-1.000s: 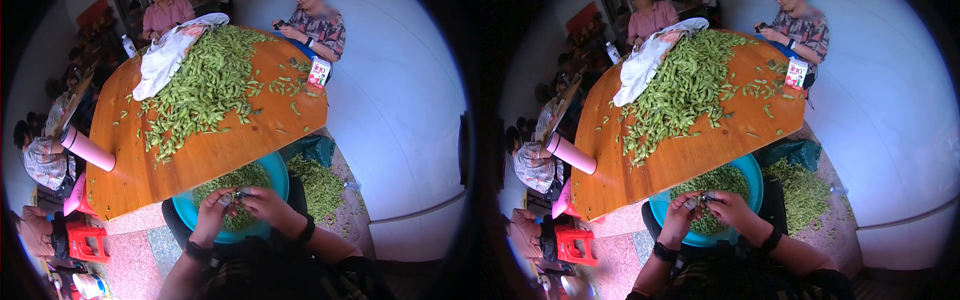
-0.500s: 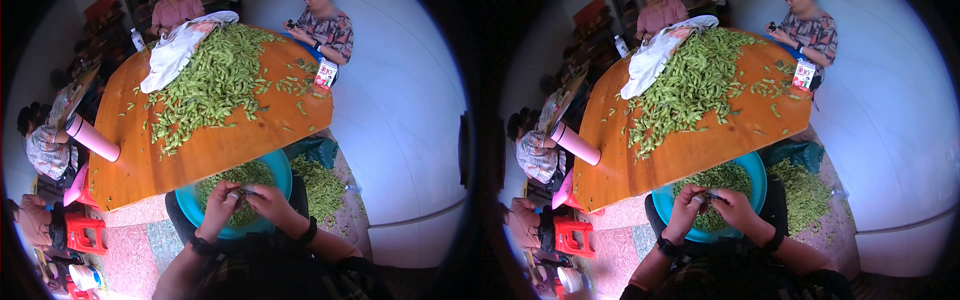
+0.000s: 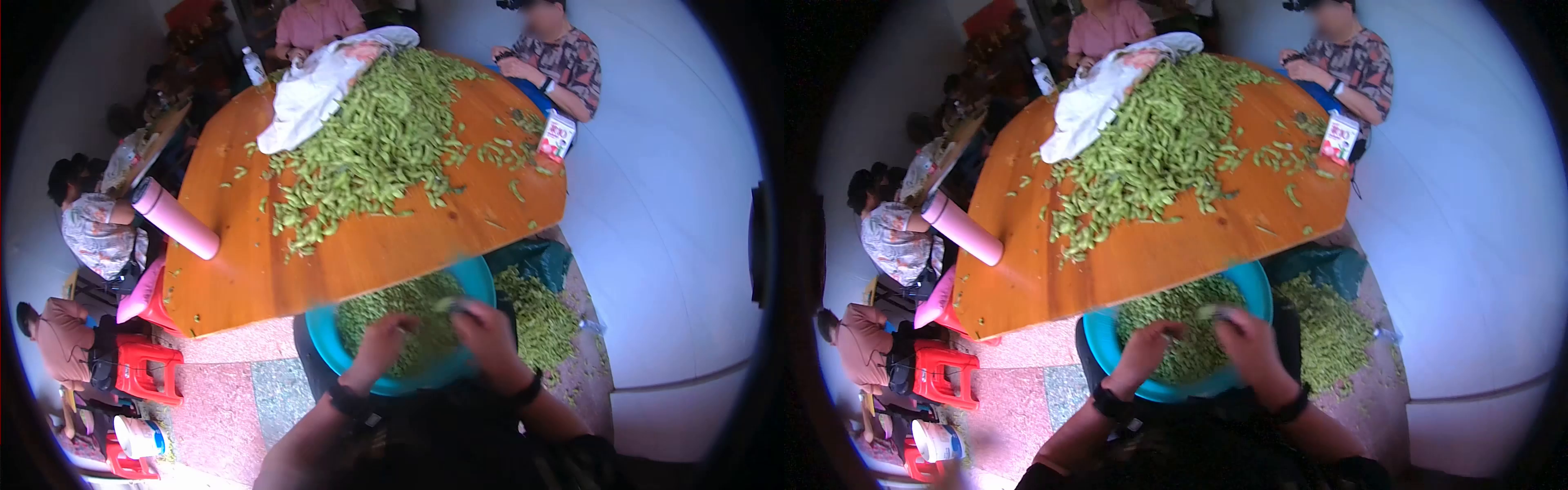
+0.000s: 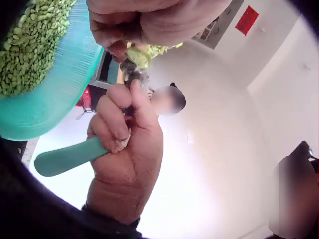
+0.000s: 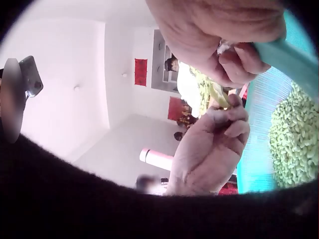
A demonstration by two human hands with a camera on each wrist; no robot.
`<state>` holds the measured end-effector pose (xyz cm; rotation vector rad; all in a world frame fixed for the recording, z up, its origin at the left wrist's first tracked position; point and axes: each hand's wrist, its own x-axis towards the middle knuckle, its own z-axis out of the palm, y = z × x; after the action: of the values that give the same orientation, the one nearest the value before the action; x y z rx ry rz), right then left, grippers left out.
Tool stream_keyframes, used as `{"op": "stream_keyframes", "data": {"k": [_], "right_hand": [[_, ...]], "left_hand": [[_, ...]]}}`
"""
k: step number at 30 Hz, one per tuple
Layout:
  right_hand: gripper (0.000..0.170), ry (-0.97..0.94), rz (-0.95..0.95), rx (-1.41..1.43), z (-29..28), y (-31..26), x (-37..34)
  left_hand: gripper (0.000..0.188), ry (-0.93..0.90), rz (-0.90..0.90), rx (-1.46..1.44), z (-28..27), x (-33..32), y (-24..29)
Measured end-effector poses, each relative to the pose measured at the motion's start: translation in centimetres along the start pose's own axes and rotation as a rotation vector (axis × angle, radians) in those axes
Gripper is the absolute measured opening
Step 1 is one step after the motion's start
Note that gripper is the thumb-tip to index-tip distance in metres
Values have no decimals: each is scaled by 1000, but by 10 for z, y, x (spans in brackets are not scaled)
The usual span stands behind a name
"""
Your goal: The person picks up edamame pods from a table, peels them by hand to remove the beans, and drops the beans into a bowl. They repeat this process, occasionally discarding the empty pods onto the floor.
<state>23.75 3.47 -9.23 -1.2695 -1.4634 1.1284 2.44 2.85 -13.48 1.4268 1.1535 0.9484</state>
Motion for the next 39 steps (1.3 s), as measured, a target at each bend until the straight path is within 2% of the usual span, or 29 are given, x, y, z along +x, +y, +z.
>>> {"op": "stream_keyframes", "data": {"k": [1,2,4,5,6,7,8,9,11,12,14,15,16,17,18,20,21,23,25,27,28,29,32,37,39], "right_hand": [[26,124,-109,-101,-15,16,3],[26,196,-56,-192,-35,25,4],[27,340,2,-381,-84,49,2],[27,380,-116,-510,-113,81,-2],[27,395,51,-431,-129,73,-10],[28,409,111,-379,-145,81,-19],[29,458,-42,-444,-155,103,-24],[29,458,-48,-437,-156,108,-29],[28,451,132,-416,-155,110,-37],[26,433,177,-388,-149,120,-38],[24,400,120,-416,-130,128,-37],[24,370,74,-442,-115,119,-37],[28,308,226,-451,-100,88,-34],[26,244,144,-442,-91,85,-31],[26,184,186,-292,-79,67,-28],[24,73,197,-88,-53,33,-12],[24,18,178,-36,-41,21,-5],[25,-210,161,21,-22,-17,11],[18,-340,200,237,0,-44,23],[15,-370,199,342,14,-50,28],[14,-418,179,443,18,-51,29],[14,-413,185,441,20,-52,26],[17,-419,202,439,25,-50,18],[16,-393,134,298,26,-49,7],[12,-365,117,330,34,-37,0]], "left_hand": [[27,-65,205,410,-5,3,-7],[27,-49,214,430,-8,2,9],[23,19,520,1019,-13,-7,50],[23,30,522,1033,-23,-1,54],[22,89,287,759,-38,6,60],[21,145,61,478,-54,14,67],[21,308,77,583,-69,26,75],[20,470,92,686,-84,40,85],[20,714,16,972,-108,74,88],[20,717,23,978,-118,83,77],[21,676,-36,1086,-134,100,60],[21,671,-31,1092,-135,101,62],[21,674,-23,1066,-135,100,64],[21,672,-19,1040,-134,97,65],[21,660,-22,1043,-130,90,67],[19,629,37,832,-118,74,88],[17,569,-116,695,-101,63,109],[21,450,108,369,-71,47,94],[26,372,128,356,-45,30,91],[30,316,155,348,-29,16,97],[34,281,202,452,-23,11,101],[37,249,249,557,-19,6,102],[38,241,269,557,-16,-2,82],[36,241,291,670,-8,-12,83],[35,228,334,655,-7,-16,81]]}}
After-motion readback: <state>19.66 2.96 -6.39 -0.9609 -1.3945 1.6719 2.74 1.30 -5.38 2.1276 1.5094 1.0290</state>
